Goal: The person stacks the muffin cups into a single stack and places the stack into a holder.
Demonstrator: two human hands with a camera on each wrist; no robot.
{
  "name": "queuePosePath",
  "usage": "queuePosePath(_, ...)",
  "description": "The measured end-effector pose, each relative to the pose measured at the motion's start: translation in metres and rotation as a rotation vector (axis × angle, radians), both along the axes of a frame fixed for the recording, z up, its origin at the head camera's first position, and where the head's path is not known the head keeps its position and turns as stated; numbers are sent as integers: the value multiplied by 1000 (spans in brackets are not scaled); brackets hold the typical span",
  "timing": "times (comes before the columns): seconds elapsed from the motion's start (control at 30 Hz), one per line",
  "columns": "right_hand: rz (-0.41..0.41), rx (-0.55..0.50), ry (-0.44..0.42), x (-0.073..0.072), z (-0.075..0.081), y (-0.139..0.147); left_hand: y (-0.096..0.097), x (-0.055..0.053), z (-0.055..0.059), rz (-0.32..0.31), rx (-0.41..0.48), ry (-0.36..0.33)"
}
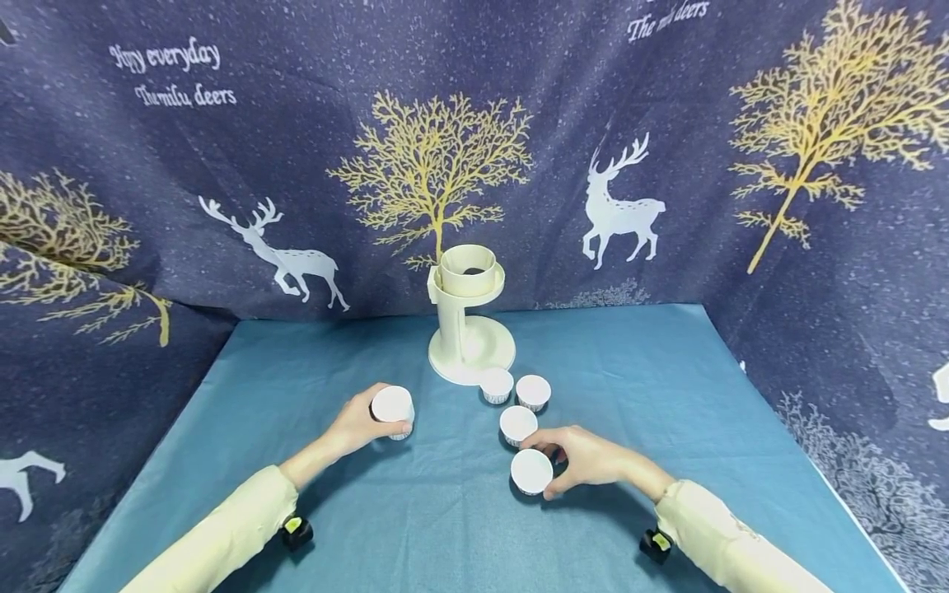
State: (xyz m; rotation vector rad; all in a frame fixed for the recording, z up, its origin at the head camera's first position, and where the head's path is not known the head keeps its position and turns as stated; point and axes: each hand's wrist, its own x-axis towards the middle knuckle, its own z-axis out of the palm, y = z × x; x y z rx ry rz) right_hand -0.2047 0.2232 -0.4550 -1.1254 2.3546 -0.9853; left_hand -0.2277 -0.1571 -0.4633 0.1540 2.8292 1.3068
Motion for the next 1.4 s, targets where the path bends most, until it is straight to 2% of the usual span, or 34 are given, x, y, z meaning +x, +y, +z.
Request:
queuePosePath(0.37, 13, -5, 12, 0, 2, 0, 0, -2, -2, 16, -39, -8)
queuePosePath(0.87, 52, -54, 41, -3, 10, -2, 2, -1, 0, 13, -36, -5)
queuePosePath(1.07, 70, -83, 27, -4, 13, -4, 1, -1, -2, 12, -37, -7)
queuePosePath(1.3, 67, -91, 16, -3, 23, -9, 1, -2, -2, 8, -33, 3)
queuePosePath(1.4, 73, -82, 17, -4, 21, -10, 1, -2, -2, 11, -38, -1)
